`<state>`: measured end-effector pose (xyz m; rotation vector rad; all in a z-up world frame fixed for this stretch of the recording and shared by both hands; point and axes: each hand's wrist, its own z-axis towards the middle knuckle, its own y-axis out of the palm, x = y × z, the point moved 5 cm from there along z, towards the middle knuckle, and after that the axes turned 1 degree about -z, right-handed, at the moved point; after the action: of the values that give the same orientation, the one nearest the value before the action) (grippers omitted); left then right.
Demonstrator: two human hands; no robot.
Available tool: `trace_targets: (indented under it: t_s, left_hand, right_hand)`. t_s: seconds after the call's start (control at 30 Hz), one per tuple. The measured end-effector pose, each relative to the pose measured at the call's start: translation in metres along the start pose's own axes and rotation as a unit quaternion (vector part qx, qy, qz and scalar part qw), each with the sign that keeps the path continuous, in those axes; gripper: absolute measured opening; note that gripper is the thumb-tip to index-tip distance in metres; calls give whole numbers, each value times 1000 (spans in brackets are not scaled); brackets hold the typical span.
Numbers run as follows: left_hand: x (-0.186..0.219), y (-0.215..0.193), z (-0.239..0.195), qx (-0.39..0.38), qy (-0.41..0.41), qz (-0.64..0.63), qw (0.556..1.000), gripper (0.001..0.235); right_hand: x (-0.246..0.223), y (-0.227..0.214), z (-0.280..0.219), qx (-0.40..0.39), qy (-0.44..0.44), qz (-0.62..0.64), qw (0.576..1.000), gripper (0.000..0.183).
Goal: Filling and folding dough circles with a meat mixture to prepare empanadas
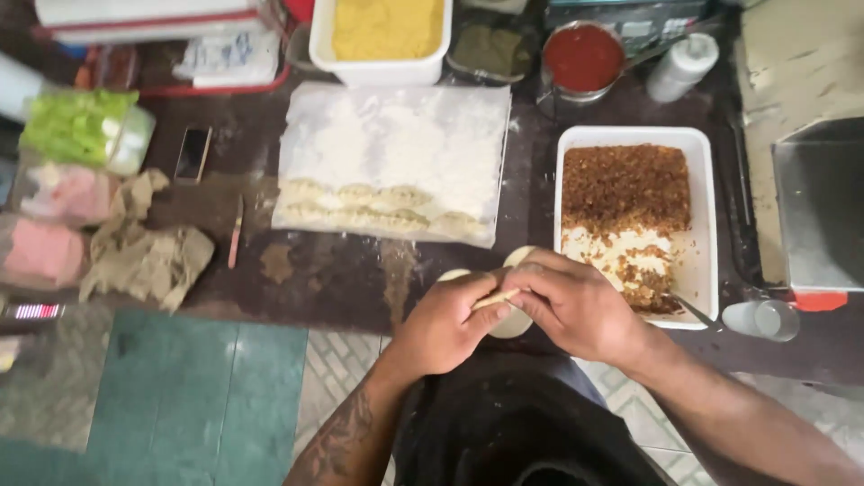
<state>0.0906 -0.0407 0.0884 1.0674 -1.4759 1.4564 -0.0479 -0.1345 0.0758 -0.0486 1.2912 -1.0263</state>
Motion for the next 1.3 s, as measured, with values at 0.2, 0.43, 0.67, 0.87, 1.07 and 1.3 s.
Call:
trace_targets:
  t_s: [0.2,0.43,0.67,0.87,1.07,1.3]
  left_hand:
    - [-37,-33,-14,-57,21,-110,992,32]
    - [-67,-53,-33,-124,-35,-76,989,27]
    - [-22,-79,-32,-285,84,-113,948,33]
    - [-60,-65,-39,-194,46,-197,960,25]
    - [-55,-49,-48,-113,0,-190,975,26]
    - [-23,-32,-51,-183,73,-89,976,32]
  right_hand:
    - [-29,23,3,-5,75,-17,997,11]
    - [-71,68,-1,144,51,-103,983,15]
    - [-95,90,-10,202,63,-158,964,16]
    - [-100,83,-24,151,110,-139,973,16]
    - [-104,84,-33,194,78,-149,967,14]
    - [-81,79,-65,261,77,-149,951,18]
